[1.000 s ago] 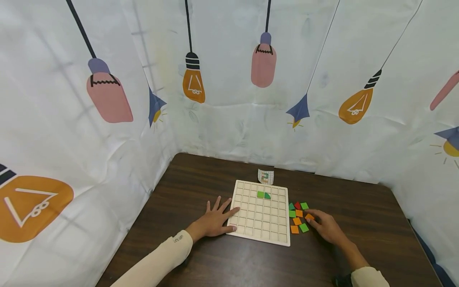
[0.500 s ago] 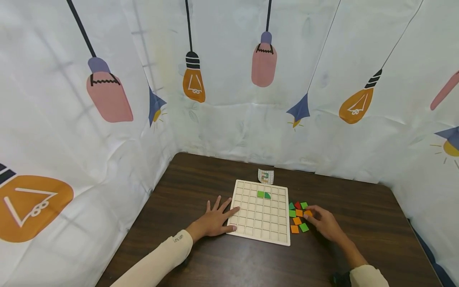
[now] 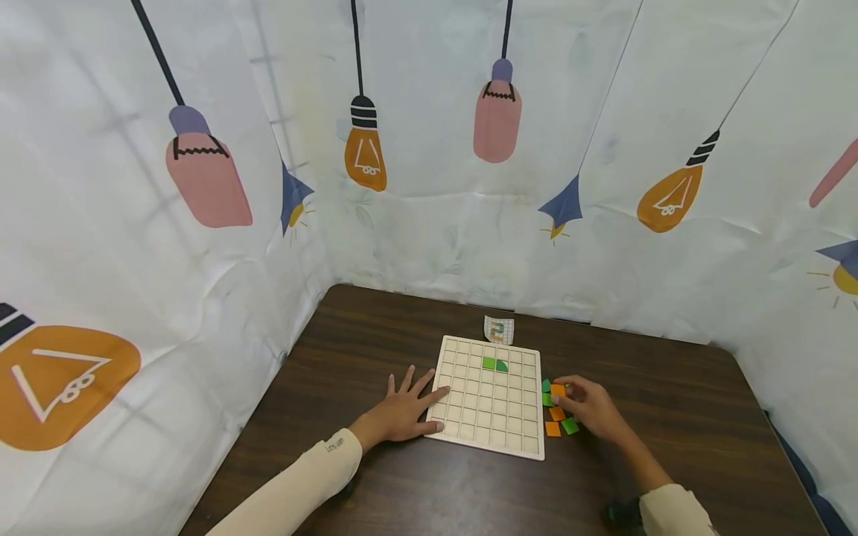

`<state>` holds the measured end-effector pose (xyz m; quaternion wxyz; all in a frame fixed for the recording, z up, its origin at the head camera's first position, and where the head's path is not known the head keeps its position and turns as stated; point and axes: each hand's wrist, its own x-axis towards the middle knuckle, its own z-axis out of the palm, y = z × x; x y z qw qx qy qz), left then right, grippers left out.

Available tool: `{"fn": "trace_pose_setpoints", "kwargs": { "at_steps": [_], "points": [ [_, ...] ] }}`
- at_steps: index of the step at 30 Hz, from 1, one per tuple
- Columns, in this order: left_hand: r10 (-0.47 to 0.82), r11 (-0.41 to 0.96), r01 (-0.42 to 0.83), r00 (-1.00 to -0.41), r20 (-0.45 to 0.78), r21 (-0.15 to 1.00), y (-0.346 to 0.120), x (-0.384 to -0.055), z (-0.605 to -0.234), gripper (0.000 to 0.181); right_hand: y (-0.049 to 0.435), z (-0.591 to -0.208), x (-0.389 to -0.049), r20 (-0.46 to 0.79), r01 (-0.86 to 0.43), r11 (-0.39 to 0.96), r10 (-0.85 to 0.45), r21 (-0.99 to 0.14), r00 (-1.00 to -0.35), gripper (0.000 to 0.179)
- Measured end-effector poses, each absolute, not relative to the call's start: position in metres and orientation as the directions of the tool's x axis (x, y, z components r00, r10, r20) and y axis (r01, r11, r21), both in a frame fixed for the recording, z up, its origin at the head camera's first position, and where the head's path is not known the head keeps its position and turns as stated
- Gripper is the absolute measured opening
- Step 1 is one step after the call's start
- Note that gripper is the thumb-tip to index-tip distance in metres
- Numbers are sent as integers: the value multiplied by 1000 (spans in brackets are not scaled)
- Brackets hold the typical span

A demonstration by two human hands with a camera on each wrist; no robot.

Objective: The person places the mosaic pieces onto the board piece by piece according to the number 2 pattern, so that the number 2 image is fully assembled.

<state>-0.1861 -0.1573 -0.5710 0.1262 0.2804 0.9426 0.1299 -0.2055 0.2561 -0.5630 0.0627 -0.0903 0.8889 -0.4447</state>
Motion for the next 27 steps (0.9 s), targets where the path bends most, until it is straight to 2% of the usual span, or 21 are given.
{"fn": "trace_pose_setpoints", "kwargs": {
  "at_steps": [8,15,27],
  "points": [
    [562,809,497,-811,-163,315,-157,-186,-573,72,242,-562,-213,-23,-115,518,-254,-847,-967,37],
    [559,812,495,-811,-171,307,-157,-187,-574,73,228,-560,-217,12,-162,520,-279,-838,-960,37],
    [562,811,499,-810,-168,305,-157,-186,-574,73,200,-564,-230,-10,-152,421,-358,-894,-934,35]
  ]
}}
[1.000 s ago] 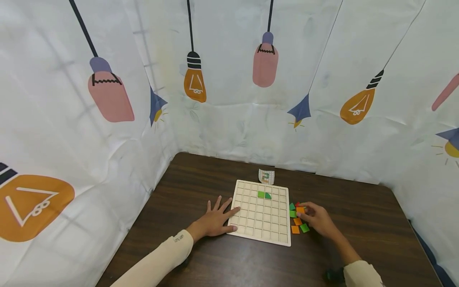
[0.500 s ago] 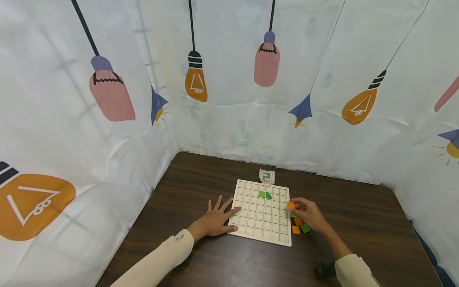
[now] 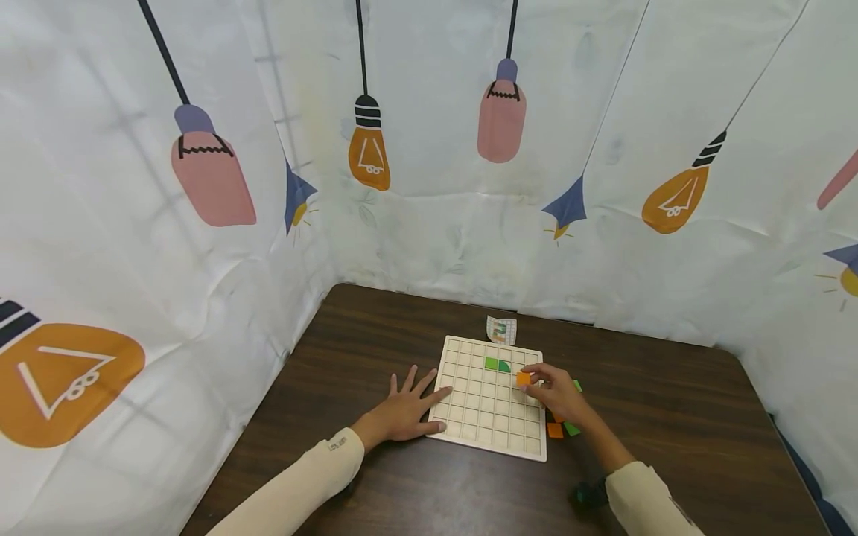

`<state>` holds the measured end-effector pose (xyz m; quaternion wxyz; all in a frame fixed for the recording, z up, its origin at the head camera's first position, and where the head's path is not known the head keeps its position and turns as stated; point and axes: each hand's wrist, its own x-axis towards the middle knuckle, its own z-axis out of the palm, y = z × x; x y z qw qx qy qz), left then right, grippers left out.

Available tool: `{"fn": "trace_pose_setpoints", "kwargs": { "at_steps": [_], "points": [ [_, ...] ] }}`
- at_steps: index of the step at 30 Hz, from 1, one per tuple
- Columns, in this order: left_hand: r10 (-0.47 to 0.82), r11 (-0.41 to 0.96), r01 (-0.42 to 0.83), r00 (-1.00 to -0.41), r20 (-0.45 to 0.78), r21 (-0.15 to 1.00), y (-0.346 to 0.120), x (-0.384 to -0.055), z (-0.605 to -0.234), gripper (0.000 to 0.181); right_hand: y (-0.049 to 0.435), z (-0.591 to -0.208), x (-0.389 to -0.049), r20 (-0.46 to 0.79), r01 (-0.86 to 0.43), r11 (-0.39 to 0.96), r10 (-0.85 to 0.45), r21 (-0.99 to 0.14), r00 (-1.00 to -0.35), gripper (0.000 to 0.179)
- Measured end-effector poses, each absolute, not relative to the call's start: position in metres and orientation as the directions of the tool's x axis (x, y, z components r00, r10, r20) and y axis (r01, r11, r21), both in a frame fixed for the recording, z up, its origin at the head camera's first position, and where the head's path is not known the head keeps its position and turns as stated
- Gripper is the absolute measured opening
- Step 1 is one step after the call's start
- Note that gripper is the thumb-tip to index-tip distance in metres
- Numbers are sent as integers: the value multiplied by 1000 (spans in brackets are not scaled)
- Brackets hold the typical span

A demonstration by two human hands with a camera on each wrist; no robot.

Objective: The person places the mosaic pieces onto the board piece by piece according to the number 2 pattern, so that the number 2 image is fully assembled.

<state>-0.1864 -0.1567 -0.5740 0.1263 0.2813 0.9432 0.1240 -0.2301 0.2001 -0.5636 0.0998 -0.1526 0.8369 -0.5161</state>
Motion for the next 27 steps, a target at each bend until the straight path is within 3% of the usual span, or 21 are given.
{"fn": "trace_pose_setpoints", "kwargs": {
  "at_steps": [19,27],
  "points": [
    [562,812,500,-809,-170,301,-157,-186,-571,73,165,-565,-245,33,-168,381,-336,-909,-941,34],
    [559,817,501,-811,-175,287,-156,-186,-573,73,153,-566,-253,-26,-118,371,-362,-921,-932,34]
  ]
}}
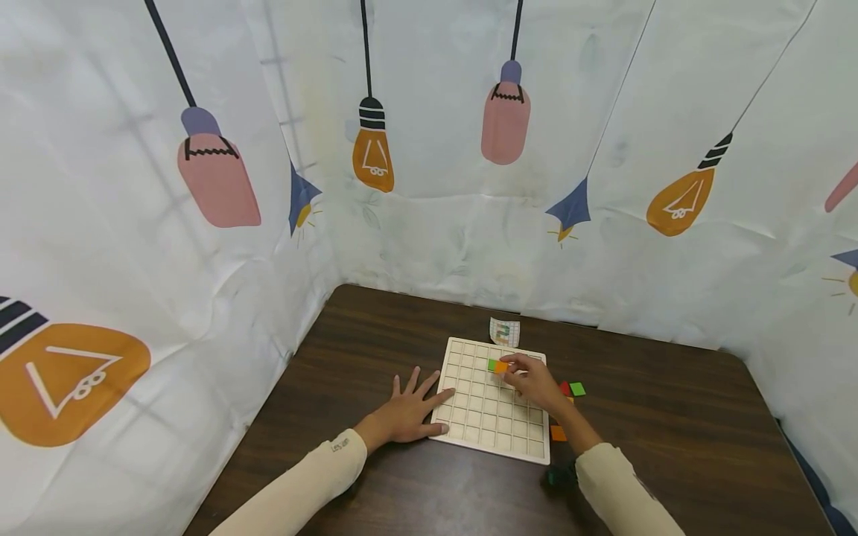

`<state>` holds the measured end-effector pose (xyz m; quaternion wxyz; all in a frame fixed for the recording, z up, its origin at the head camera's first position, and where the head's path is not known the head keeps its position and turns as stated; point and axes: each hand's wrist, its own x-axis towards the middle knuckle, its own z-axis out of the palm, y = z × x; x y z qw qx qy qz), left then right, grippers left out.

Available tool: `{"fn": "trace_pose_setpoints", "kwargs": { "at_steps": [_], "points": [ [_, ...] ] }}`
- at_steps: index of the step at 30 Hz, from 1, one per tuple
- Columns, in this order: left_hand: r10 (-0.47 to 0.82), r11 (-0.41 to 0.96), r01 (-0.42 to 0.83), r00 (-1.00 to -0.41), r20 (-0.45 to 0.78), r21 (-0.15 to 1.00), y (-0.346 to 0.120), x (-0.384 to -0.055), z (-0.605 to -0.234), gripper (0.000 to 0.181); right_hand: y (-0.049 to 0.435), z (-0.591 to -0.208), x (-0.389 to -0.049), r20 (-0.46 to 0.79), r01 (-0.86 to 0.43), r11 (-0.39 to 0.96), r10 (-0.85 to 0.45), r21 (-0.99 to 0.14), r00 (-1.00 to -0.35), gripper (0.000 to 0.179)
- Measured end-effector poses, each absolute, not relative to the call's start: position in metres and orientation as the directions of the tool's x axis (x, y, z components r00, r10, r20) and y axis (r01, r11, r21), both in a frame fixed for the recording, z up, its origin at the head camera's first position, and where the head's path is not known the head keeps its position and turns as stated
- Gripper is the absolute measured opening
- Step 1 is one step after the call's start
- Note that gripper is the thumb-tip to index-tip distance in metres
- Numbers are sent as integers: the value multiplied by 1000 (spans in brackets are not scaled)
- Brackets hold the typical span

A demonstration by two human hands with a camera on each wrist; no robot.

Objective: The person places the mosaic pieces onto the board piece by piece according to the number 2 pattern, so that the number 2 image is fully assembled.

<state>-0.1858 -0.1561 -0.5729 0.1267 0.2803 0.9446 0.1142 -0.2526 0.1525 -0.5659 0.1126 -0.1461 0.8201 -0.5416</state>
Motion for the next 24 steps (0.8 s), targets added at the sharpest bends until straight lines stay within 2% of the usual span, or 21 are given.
{"fn": "trace_pose_setpoints", "kwargs": {
  "at_steps": [5,13,20,24],
  "points": [
    [557,817,500,-812,-174,286,-156,-186,-572,73,144,-565,-257,-29,-134,398,-377,-907,-926,33],
    [557,816,497,-811,-175,294,-155,-186,-572,72,127,-564,-262,-101,-54,448,-317,-893,-943,28],
    [559,815,497,-810,-176,299,-156,-186,-573,73,113,-570,-266,-26,-120,509,-271,-853,-962,23],
    [562,813,501,-809,-171,297,-156,-186,-572,73,106,-572,-268,-47,-97,560,-237,-823,-970,22]
  ]
}}
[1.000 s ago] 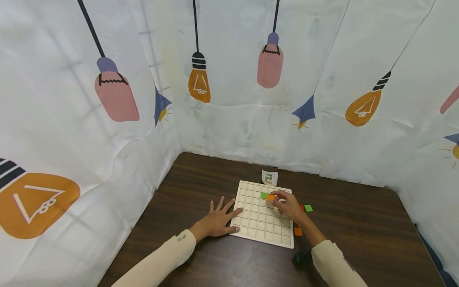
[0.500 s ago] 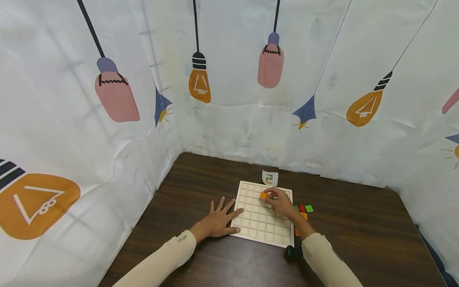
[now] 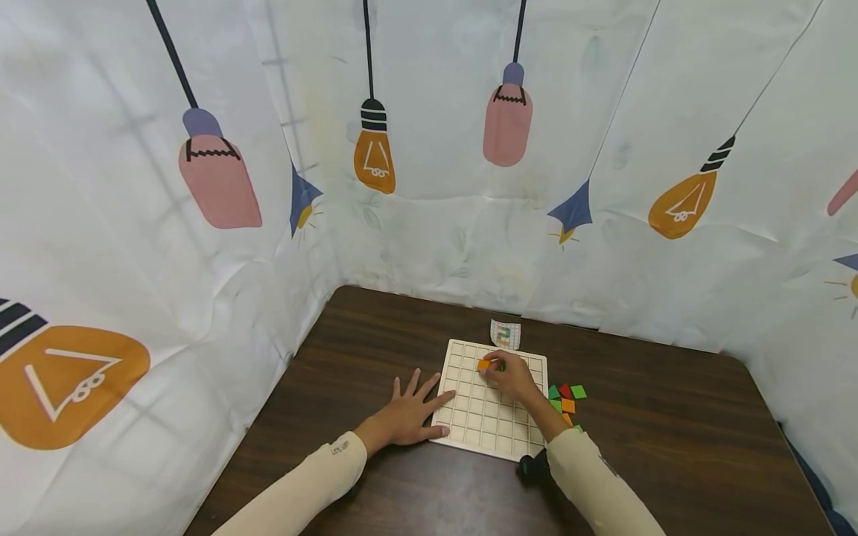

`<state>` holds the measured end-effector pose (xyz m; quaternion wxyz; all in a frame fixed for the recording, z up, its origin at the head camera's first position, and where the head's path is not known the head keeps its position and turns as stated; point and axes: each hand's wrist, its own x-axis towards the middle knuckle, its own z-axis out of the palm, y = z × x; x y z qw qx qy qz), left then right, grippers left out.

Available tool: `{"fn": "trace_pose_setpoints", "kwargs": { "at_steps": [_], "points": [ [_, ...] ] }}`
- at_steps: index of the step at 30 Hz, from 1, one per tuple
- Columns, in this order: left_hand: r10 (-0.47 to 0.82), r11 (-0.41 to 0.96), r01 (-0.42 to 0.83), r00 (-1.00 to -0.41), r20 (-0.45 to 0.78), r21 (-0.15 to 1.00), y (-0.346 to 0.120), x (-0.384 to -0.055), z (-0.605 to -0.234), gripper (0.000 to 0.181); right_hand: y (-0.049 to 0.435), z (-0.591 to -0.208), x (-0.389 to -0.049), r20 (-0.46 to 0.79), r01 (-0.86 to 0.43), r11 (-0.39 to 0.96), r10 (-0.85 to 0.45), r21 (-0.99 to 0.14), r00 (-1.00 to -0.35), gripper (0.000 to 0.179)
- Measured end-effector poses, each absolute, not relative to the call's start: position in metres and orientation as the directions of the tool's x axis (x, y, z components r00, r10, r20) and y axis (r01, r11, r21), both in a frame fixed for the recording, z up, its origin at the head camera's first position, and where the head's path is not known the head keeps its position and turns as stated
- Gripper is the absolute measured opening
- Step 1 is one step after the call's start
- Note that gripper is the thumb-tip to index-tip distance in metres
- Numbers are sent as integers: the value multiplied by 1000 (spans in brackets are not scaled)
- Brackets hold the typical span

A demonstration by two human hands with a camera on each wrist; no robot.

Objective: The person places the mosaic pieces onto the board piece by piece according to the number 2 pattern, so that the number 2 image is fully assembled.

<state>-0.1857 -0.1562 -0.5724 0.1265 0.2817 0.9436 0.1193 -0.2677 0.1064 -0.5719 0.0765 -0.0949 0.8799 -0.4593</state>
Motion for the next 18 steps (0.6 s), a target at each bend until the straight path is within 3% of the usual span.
{"fn": "trace_pose_setpoints", "kwargs": {
  "at_steps": [18],
  "points": [
    [559,814,497,-811,-173,301,-157,-185,-574,72,99,-570,-269,-68,-74,636,-195,-768,-978,22]
  ]
}}
